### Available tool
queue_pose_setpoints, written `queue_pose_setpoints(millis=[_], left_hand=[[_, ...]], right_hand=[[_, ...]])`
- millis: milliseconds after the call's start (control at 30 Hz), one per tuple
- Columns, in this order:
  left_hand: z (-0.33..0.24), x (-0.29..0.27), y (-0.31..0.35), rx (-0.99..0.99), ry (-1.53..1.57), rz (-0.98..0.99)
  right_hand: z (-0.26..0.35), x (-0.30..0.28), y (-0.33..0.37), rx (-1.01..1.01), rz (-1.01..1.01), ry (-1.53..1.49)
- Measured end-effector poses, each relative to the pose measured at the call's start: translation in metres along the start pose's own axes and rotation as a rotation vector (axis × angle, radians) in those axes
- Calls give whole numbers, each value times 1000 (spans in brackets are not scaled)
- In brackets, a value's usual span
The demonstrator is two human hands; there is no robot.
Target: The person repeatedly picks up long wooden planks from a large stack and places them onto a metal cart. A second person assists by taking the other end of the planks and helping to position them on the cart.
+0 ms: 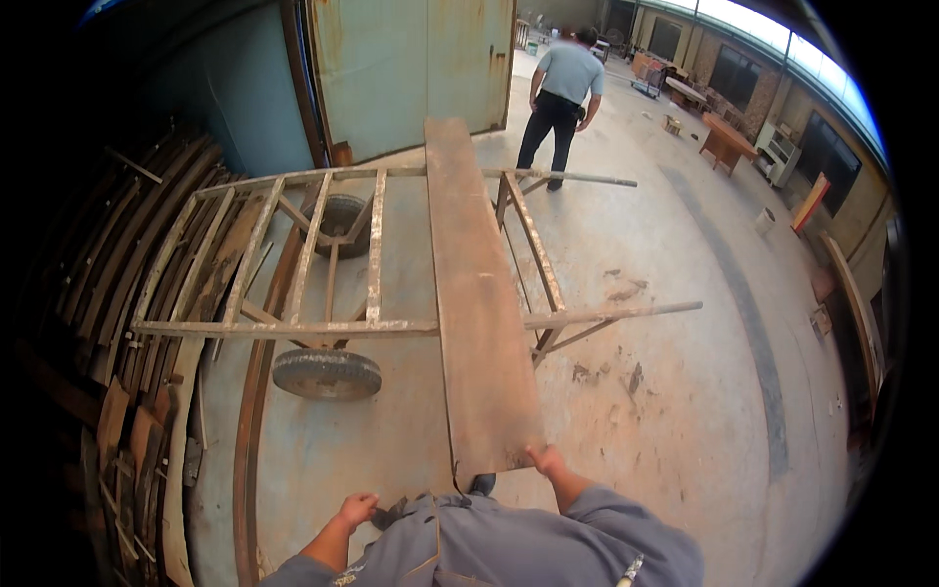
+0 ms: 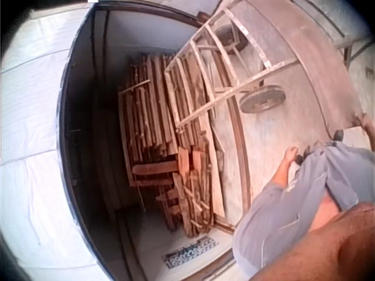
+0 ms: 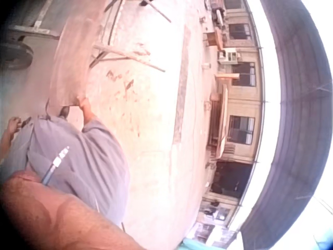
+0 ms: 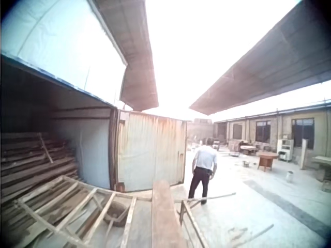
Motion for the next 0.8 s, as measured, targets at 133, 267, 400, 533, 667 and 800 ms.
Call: queue_pose_setpoints(millis=[133, 267, 400, 533, 667, 800], left_hand=[[-7, -5, 1, -7, -9, -12], [2, -4, 8, -35, 0, -24], [14, -7, 15, -80, -24, -8], [39, -10, 12, -105, -44, 8], [25, 0, 6, -105, -125, -8], [9, 22, 1, -97, -129, -13]], right_hand=[[8, -2, -3, -13, 54, 39], [2, -8, 1, 23, 56, 7], [5, -22, 15, 13, 29, 17], [-5, -32, 20, 38, 60, 3], [-15, -35, 6, 55, 85, 18], [-21, -29, -13, 32, 127, -34]])
Point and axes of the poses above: each hand's wrist, its own y-axis away from the middle knuckle, its own x-axis out of the palm, z = x × y, the point moved 9 cm from there along -y, towards the middle knuckle, and after that the axes turned 2 degrees about x, right-handed, at the moved point
